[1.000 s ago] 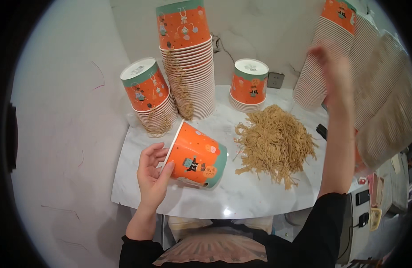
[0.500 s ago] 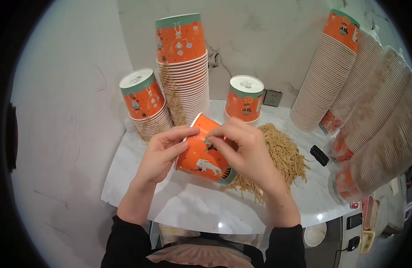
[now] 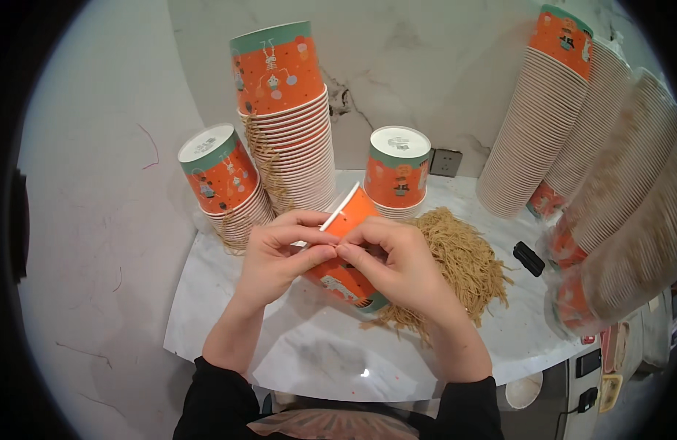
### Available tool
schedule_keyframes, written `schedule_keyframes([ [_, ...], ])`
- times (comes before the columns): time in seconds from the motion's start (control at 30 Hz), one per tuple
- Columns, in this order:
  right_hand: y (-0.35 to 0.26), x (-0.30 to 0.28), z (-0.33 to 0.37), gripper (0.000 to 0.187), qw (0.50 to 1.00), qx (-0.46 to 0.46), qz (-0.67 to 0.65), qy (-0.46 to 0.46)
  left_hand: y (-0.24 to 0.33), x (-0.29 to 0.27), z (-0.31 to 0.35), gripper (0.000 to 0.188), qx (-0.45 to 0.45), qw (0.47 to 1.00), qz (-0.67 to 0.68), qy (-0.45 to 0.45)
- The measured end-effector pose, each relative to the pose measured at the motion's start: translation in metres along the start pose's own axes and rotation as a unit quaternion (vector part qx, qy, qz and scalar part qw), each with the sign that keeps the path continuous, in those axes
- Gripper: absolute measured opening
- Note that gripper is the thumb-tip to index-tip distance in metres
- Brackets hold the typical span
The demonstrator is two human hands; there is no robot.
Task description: Attaching strings to the pre-punched holes in the rims of paper bowls for packaging.
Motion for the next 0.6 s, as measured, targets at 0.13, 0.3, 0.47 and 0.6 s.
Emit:
schedule_keyframes([
  [0.13,0.009,0.001,-0.002,0.015,1.0,0.013,-0.011,0.0,-0.008,0.0,0.001,0.013,-0.012,1.0,0.011,0.017],
  [0.3,0.011,0.006,-0.006,0.009,0.989,0.015,-0.14,0.033,-0.002,0.001,0.004,0.008,0.036,0.998,-0.03,0.053],
  [0.47,0.009,0.014,-0.002,0.009,0.998,-0.012,-0.062,0.012,-0.008,-0.006,0.005,0.009,0.034,0.993,-0.043,0.1],
  [0.6,-0.009,0.013,-0.003,0.011,0.992,-0.1,0.052,0.051,-0.01,-0.007,0.008,0.009,0.029,0.995,-0.03,0.096],
])
Point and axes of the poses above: each hand's wrist, its own z-axis away from the middle knuckle, its own x-axis out of the palm, y = z × x, the point moved 7 cm from there along -z, towards the middle knuckle, and after that the axes turned 9 degrees about -x, right-handed, at the moved point
